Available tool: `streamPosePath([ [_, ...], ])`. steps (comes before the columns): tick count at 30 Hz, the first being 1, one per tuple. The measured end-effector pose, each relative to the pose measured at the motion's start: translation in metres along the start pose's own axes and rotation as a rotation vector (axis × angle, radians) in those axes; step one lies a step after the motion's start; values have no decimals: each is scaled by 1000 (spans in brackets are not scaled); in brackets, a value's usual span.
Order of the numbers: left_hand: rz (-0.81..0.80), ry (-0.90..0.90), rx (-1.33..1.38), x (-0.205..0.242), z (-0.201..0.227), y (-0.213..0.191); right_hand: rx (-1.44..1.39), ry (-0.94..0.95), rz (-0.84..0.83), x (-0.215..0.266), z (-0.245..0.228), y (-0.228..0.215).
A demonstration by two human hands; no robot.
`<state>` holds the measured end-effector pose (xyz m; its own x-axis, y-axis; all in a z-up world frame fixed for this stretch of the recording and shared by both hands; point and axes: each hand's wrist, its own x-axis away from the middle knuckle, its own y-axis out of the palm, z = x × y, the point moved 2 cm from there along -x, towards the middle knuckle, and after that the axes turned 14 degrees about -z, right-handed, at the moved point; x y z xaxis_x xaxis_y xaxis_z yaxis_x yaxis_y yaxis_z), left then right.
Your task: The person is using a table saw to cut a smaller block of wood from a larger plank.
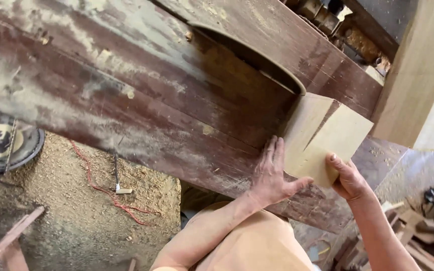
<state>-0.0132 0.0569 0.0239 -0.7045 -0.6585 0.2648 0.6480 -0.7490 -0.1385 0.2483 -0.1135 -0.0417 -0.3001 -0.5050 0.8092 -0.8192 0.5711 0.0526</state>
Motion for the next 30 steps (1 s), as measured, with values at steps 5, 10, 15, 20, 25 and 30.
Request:
streamPosePath([
  [5, -21, 21, -62, -2, -2, -1, -3, -8, -6, 8, 2, 2],
  [10, -49, 3, -31, -3, -6, 0, 3, -22, -19, 8, 6, -1],
  [15, -62, -9, 7, -2, -6, 0, -7, -26, -23, 15, -7, 21],
  [20, -40, 3, 1, -3, -9, 2, -4, -30, -28, 17, -13, 34],
  [25, -29, 19, -3, -3, -11, 2, 3, -21, -28, 16, -3, 23],
  [30, -27, 22, -10, -2, -13, 3, -1, -27, -32, 14, -1, 22],
])
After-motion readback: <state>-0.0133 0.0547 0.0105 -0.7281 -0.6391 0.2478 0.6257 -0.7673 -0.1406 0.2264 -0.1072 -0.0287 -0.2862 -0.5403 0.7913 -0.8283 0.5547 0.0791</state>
